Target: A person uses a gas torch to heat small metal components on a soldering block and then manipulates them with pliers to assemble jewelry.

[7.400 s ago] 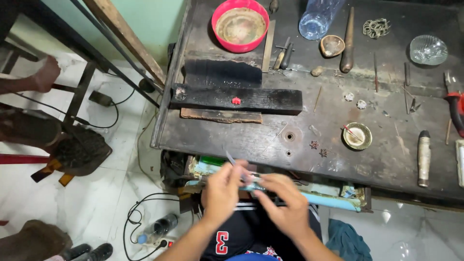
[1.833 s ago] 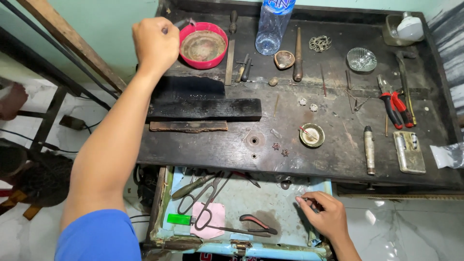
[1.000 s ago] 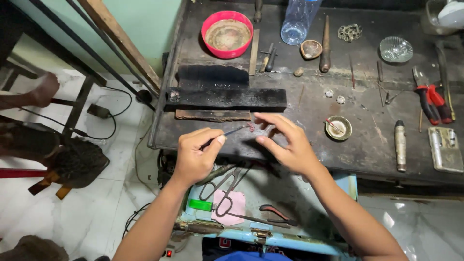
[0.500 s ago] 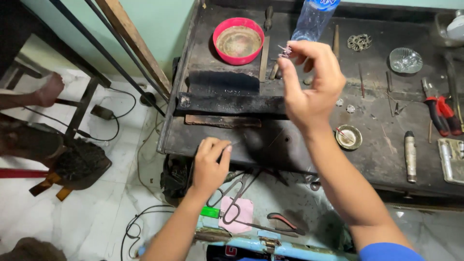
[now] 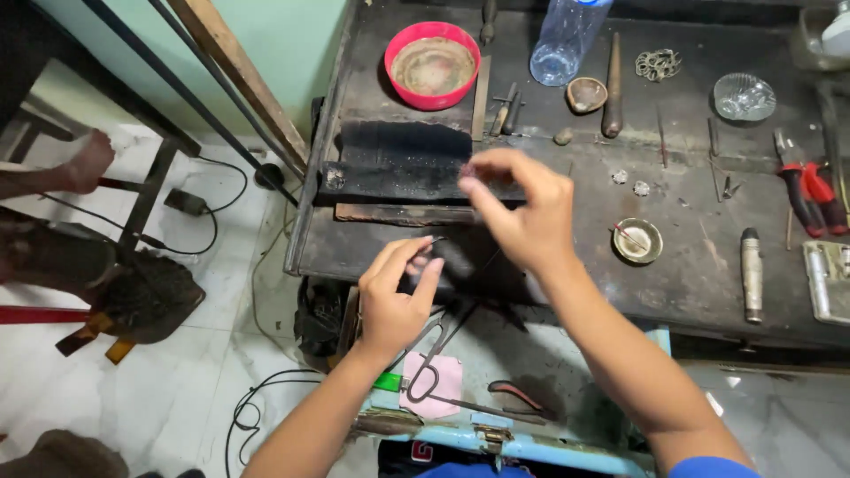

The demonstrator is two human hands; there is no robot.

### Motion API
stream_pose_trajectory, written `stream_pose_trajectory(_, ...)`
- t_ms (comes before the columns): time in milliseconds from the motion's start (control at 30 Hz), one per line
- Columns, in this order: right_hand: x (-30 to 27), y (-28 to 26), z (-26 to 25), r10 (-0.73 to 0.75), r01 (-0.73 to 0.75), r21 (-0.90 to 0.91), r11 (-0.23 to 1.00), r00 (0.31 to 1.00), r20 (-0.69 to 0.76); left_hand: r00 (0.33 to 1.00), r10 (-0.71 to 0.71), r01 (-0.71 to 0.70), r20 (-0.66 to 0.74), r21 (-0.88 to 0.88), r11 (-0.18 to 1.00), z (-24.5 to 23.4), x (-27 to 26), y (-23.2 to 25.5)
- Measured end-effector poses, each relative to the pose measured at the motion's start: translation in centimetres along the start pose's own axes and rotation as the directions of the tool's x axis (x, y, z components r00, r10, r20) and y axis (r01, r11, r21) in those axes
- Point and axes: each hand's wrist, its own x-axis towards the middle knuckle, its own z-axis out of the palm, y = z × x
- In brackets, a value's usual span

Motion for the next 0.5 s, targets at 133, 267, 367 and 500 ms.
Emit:
stream_pose_trajectory(133, -2.0, -2.9, 0.3, -0.021, 0.028, 0.082, 0.996, 0.997, -0.077, 0.946, -0.323, 0.273, -0.017, -0.496, 0.824, 1.8, 1.6, 2.1)
stream_pose_trajectory(267, -4.0, -3.0, 0.9, -0.048, 0.062, 0.086, 0.994, 0.986, -0.161, 0.94, -0.338, 0.269, -0.042, -0.517, 0.813, 3.0, 2.6, 3.3)
stream_pose_trajectory(367, -4.2, -3.2, -0.1, -0.041, 0.057, 0.074, 0.996, 0.978, -0.203, 0.944, -0.325, 0.253, -0.065, -0.493, 0.832, 2.5, 4.3, 3.5)
stream_pose_trajectory(500, -5.3, -3.1, -3.5, 0.04, -0.042, -0.01, 0.999, 0.993, -0.111, 0.959, -0.011, -0.112, -0.285, -0.411, 0.905, -3.4, 10.2, 5.6)
